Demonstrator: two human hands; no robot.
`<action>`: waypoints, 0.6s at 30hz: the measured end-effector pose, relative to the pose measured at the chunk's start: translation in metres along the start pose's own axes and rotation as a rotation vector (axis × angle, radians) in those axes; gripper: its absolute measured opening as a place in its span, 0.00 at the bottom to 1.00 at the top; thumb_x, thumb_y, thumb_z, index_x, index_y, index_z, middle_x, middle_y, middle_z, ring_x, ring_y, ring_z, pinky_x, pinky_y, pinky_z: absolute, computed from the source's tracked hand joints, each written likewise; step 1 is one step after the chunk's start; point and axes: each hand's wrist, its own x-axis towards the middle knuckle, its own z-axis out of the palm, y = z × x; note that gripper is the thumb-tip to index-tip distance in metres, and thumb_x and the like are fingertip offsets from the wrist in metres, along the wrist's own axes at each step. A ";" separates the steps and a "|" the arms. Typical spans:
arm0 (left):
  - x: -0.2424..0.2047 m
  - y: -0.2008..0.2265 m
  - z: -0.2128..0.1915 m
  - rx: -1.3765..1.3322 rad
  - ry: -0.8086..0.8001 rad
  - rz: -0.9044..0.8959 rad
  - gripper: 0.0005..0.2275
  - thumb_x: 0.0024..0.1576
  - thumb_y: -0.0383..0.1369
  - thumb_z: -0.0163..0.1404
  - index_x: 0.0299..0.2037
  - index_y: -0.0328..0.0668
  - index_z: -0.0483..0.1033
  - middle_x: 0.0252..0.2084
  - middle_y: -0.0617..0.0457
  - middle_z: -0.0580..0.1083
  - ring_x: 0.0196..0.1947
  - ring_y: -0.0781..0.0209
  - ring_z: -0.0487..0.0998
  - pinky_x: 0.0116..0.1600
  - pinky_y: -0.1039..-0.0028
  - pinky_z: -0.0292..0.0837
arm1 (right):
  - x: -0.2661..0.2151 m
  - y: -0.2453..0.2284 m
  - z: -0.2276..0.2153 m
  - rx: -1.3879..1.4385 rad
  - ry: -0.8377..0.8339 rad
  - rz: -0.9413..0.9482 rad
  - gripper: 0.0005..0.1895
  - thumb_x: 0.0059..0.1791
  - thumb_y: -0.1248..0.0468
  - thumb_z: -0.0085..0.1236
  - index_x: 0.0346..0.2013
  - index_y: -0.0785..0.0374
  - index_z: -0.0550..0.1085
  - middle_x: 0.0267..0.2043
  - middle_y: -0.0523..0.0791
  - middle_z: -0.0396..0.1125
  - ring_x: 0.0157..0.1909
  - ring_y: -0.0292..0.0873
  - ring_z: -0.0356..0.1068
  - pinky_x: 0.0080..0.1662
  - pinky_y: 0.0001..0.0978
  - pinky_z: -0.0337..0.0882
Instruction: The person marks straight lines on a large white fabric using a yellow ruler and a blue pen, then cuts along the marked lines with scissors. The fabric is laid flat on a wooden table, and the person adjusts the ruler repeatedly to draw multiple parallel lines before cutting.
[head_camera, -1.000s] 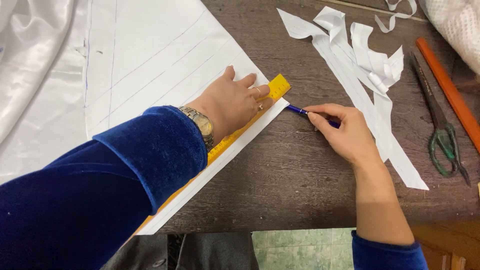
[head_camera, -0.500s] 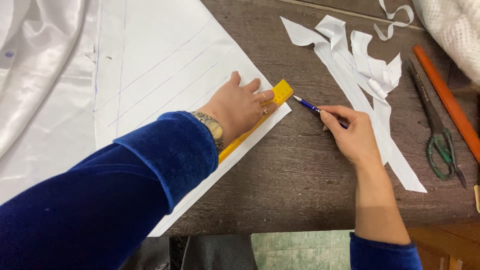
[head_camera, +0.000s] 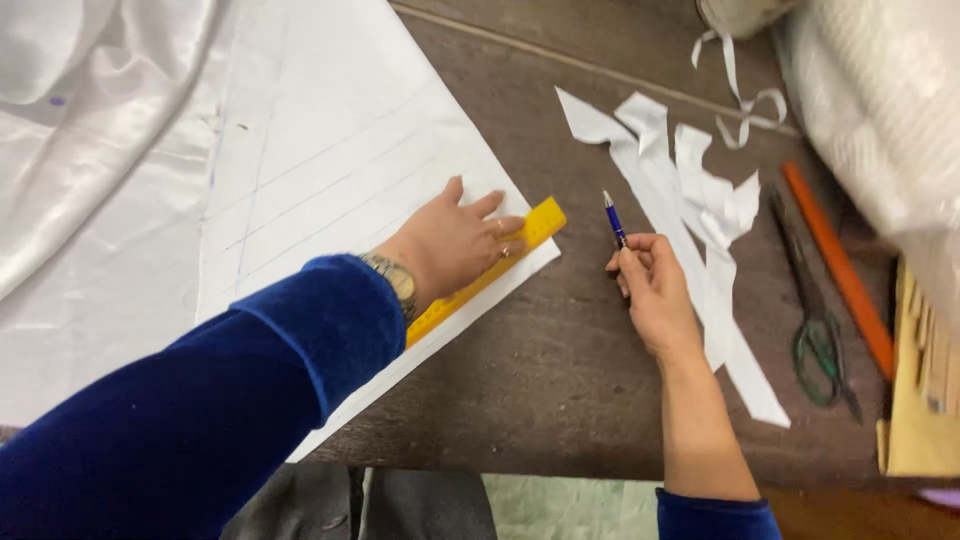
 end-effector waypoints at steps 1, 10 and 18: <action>-0.003 0.001 0.006 -0.002 -0.001 -0.021 0.20 0.59 0.30 0.44 0.62 0.61 0.64 0.69 0.62 0.56 0.69 0.53 0.53 0.62 0.43 0.54 | 0.005 -0.003 0.003 -0.001 -0.016 -0.014 0.09 0.56 0.68 0.39 0.48 0.70 0.64 0.30 0.46 0.64 0.25 0.34 0.57 0.32 0.26 0.60; -0.120 0.034 0.046 -0.285 0.406 -0.311 0.27 0.50 0.36 0.55 0.61 0.50 0.62 0.56 0.51 0.66 0.63 0.51 0.62 0.61 0.53 0.58 | 0.049 -0.035 0.032 -0.152 -0.049 -0.063 0.13 0.50 0.58 0.58 0.44 0.62 0.72 0.33 0.48 0.70 0.37 0.40 0.67 0.43 0.36 0.68; -0.271 0.133 0.156 -0.467 0.594 -1.175 0.25 0.39 0.48 0.60 0.48 0.58 0.75 0.43 0.55 0.74 0.44 0.55 0.77 0.49 0.62 0.72 | 0.039 -0.056 0.033 -0.177 -0.077 0.025 0.12 0.50 0.55 0.50 0.39 0.60 0.72 0.38 0.41 0.69 0.45 0.36 0.66 0.48 0.27 0.62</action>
